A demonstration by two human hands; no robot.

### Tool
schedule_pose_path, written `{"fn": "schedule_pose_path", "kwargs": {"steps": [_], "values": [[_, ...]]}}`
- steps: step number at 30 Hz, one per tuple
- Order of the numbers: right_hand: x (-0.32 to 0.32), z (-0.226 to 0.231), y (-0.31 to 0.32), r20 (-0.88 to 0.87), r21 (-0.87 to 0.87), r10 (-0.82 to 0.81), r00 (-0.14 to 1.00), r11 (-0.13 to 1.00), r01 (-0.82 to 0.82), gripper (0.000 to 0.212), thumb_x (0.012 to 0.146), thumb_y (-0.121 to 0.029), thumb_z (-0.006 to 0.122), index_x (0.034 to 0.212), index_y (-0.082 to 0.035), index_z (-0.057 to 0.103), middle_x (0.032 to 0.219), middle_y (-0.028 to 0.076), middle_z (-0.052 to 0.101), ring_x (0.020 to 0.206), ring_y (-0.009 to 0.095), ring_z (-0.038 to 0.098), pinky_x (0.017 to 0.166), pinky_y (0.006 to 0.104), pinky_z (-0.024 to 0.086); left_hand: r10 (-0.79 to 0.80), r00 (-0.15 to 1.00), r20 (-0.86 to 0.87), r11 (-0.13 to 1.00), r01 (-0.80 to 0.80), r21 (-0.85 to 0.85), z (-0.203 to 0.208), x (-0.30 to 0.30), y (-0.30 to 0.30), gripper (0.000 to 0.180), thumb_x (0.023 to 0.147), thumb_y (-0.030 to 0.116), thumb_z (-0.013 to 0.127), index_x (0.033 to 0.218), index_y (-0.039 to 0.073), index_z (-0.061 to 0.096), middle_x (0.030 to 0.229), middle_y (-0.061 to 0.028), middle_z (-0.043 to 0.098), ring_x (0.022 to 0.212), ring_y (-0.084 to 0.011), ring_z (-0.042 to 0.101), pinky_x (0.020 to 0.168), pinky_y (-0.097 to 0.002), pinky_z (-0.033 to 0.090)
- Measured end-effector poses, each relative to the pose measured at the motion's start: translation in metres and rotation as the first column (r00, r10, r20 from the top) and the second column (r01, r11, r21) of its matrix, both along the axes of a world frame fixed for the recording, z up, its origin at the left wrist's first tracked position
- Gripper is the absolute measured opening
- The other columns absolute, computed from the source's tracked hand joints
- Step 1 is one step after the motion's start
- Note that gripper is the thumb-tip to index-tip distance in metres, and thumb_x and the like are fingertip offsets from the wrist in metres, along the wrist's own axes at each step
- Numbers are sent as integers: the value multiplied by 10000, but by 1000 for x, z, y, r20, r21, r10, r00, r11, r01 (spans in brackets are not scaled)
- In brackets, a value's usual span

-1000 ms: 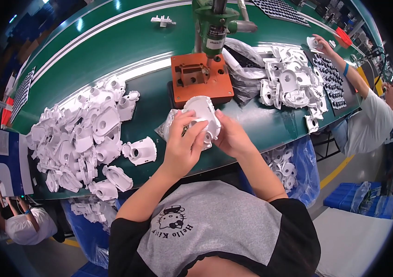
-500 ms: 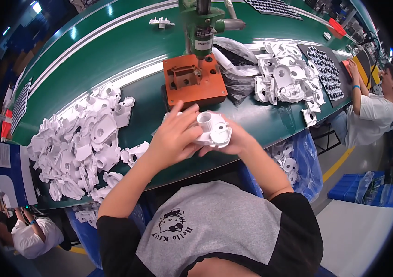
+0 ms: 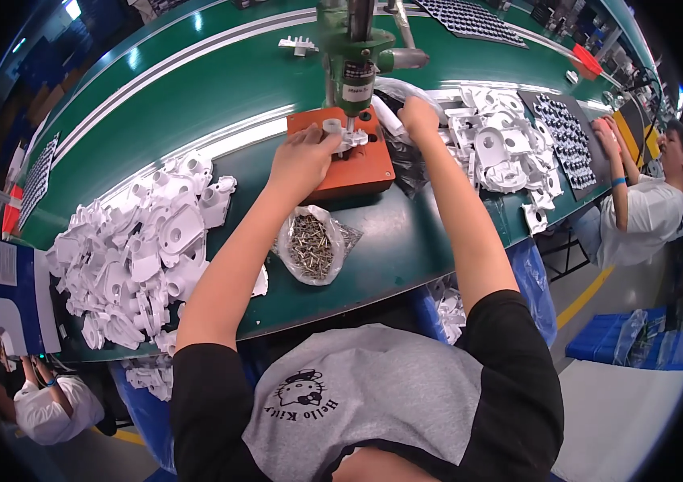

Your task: Assembling small white plastic components by pressing metal pins into them using a manual press.

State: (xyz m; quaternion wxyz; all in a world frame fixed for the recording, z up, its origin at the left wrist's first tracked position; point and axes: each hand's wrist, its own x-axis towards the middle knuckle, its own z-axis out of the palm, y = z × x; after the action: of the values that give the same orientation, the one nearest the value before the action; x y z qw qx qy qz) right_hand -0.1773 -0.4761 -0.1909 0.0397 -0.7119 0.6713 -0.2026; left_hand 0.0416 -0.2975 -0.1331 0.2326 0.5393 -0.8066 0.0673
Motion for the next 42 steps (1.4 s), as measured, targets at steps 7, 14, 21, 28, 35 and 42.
{"fn": "schedule_pose_path", "kwargs": {"steps": [7, 14, 21, 28, 35, 42], "values": [[-3, -6, -5, -33, -31, 73, 997, 997, -74, 191, 759, -144, 540, 810, -27, 682, 877, 227, 649, 845, 391, 632, 778, 477, 493, -116, 989, -87, 991, 121, 53, -20, 18, -5, 217, 903, 252, 526, 1020, 69, 530, 1169, -229, 558, 1174, -382, 478, 1015, -448, 359], [-14, 33, 20, 65, -321, 188, 980, 934, -158, 158, 798, -171, 592, 849, -30, 644, 867, 175, 613, 817, 346, 603, 753, 417, 486, -138, 985, -102, 989, 133, -60, -33, 13, -7, 170, 900, 212, 512, 963, 56, 538, 1179, -225, 556, 1180, -373, 477, 1016, -448, 358], [30, 49, 79, 708, 39, 402, 580, 799, -601, 146, 798, -113, 628, 851, 22, 643, 885, 107, 601, 875, 196, 595, 794, 308, 460, -78, 976, -203, 997, 70, -44, -32, 6, 8, 193, 847, 196, 550, 945, 30, 564, 1230, -216, 530, 1210, -370, 448, 1041, -454, 326], [40, 50, 72, 568, 155, 473, 673, 742, -653, 177, 752, -100, 643, 833, 56, 663, 881, 145, 635, 842, 215, 602, 781, 310, 458, -37, 972, -231, 996, 18, -85, -40, 5, 8, 301, 817, 219, 560, 1060, 44, 590, 1232, -213, 537, 1208, -345, 464, 1057, -432, 312], [48, 52, 69, 431, 246, 496, 754, 739, -627, 215, 767, -129, 651, 853, 65, 623, 786, 109, 632, 811, 177, 591, 782, 310, 451, -35, 973, -226, 995, 13, -100, -43, 8, 6, 313, 821, 231, 555, 1078, 56, 592, 1238, -211, 535, 1212, -343, 461, 1059, -431, 315], [51, 48, 112, 66, -273, 486, 871, 849, -453, 224, 687, -233, 696, 788, -55, 605, 899, 124, 568, 881, 303, 544, 759, 421, 413, -55, 957, -284, 995, 30, -91, -45, 8, 5, 271, 821, 220, 548, 1027, 46, 578, 1252, -211, 526, 1213, -355, 453, 1065, -437, 311]]}}
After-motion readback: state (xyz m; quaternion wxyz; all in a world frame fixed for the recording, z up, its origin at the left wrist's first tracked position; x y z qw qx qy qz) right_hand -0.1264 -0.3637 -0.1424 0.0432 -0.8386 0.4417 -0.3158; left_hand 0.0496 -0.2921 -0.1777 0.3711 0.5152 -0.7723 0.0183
